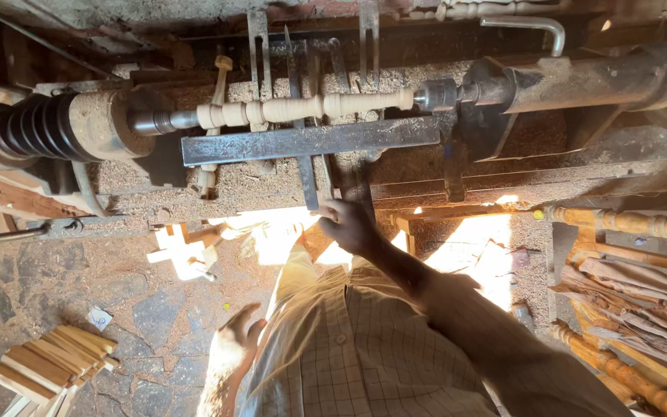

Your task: The person uses a chisel to shape a piece of wood mounted on a lathe. They hold the chisel against the rotating wood to carve decorative beads and contours along the spindle.

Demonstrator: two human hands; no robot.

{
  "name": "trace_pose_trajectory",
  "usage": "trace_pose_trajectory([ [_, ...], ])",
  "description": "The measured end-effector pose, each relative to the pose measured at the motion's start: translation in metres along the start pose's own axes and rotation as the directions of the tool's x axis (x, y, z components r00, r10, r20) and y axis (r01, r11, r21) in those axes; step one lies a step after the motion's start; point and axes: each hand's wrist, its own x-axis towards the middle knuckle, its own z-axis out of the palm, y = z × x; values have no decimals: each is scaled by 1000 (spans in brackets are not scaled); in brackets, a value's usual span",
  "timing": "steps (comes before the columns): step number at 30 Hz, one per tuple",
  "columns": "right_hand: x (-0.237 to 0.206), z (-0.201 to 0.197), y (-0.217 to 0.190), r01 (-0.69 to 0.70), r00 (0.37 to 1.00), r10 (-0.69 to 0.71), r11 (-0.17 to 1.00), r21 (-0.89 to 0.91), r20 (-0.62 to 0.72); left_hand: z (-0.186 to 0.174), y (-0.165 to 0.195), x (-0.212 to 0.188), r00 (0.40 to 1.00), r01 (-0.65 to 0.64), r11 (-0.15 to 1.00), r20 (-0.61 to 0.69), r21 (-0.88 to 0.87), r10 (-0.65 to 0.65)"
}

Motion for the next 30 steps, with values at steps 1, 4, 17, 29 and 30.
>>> trace_pose_trajectory([
  [1,-11,-14,6,32,997,-28,998,58,-71,7,-4,-6,995,91,995,-26,-42,-92],
  [4,-53,-86,27,-445,811,306,876,-185,-499,7,-9,-22,969,247,969,21,18,-247],
  [17,-64,-158,51,-293,784,609,536,791,-122,-47,0,33,942,327,942,102,-73,-319],
  [29,-211,-51,-95,-480,865,410,843,-243,-289,-85,12,60,1000,-9,994,2,112,8],
  [30,-212,-45,-118,-404,872,373,914,-36,-318,-101,22,63,996,-66,992,-57,103,72],
])
